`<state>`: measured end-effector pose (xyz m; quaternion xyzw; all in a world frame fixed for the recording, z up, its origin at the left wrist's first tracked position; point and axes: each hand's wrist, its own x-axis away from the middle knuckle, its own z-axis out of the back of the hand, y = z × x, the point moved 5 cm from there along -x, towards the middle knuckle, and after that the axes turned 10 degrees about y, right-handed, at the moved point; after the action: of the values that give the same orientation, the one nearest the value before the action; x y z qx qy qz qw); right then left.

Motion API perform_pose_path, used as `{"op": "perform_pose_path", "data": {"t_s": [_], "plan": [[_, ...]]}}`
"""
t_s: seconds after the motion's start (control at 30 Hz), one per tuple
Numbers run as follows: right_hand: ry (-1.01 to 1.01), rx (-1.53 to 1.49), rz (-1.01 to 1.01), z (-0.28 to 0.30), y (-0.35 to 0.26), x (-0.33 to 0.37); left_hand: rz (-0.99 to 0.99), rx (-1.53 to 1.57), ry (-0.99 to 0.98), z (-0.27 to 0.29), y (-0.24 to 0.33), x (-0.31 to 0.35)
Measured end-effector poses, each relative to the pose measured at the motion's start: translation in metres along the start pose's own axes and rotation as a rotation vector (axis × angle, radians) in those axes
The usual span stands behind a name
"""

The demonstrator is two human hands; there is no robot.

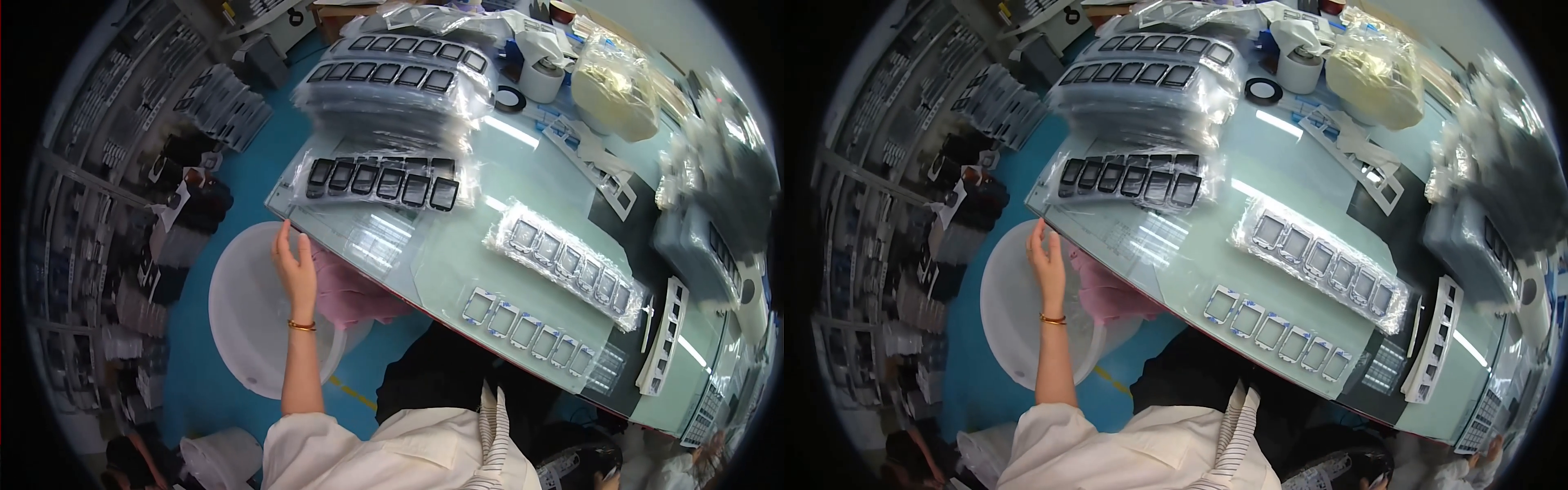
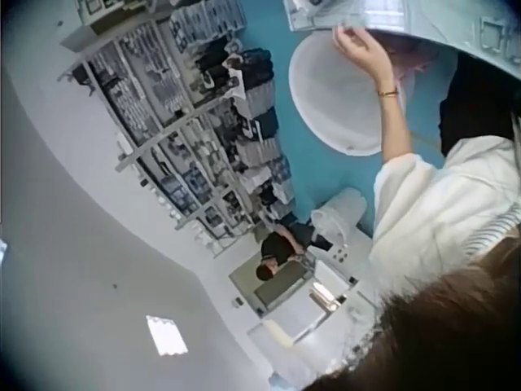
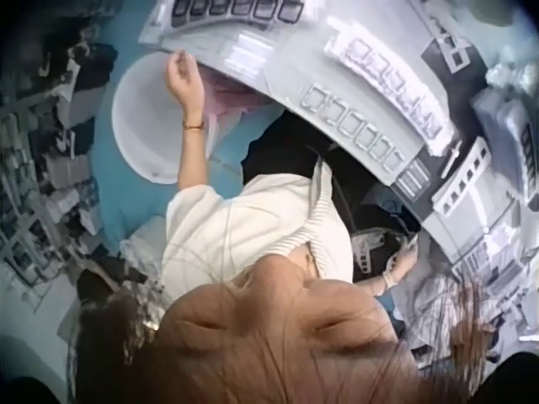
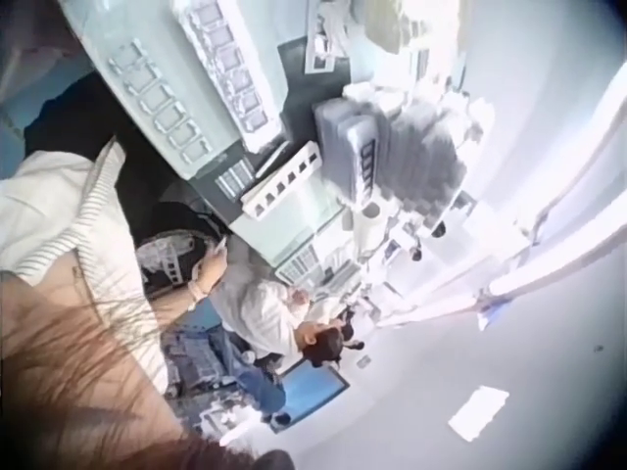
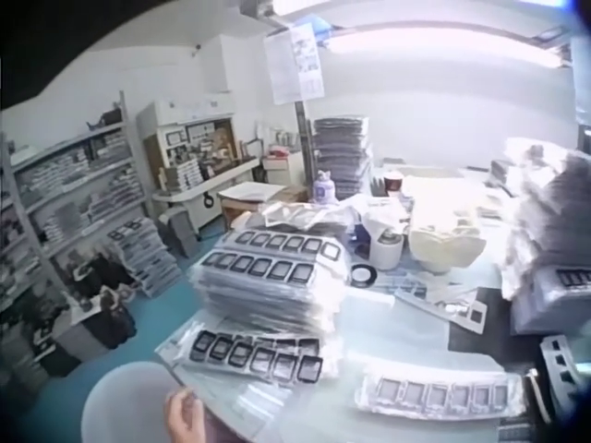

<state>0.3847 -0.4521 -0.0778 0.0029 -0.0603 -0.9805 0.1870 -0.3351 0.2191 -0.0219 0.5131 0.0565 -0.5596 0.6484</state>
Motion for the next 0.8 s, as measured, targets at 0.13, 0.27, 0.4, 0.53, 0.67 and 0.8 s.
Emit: {"op": "perform_pose_path", "data": {"t_s": [0.13,0.27,0.4,0.53,0.67,0.8], "plan": [[-0.014,-0.051,0.081,0.054,-0.049,0.021,-0.031,-0.105,-0.074,-0.012,-0.022,-0.009],[-0.199,-0.411,0.011,0.038,-0.016,-0.019,0.47,0.157,-0.314,-0.024,-0.037,-0.012],[-0.035,-0.826,0.364,0.163,-0.208,-0.015,0.457,0.325,-0.293,-0.008,-0.008,-0.023],[-0.028,-0.911,0.71,0.251,-0.338,0.012,0.24,0.528,-0.244,-0.015,0.09,-0.034],[-0.027,-0.964,1.266,0.303,-0.483,0.043,0.034,0.554,-0.281,0.019,0.182,-0.018],[0.157,-1.099,1.557,0.341,-0.573,0.089,-0.183,0.573,-0.442,0.029,0.261,0.003]]}}
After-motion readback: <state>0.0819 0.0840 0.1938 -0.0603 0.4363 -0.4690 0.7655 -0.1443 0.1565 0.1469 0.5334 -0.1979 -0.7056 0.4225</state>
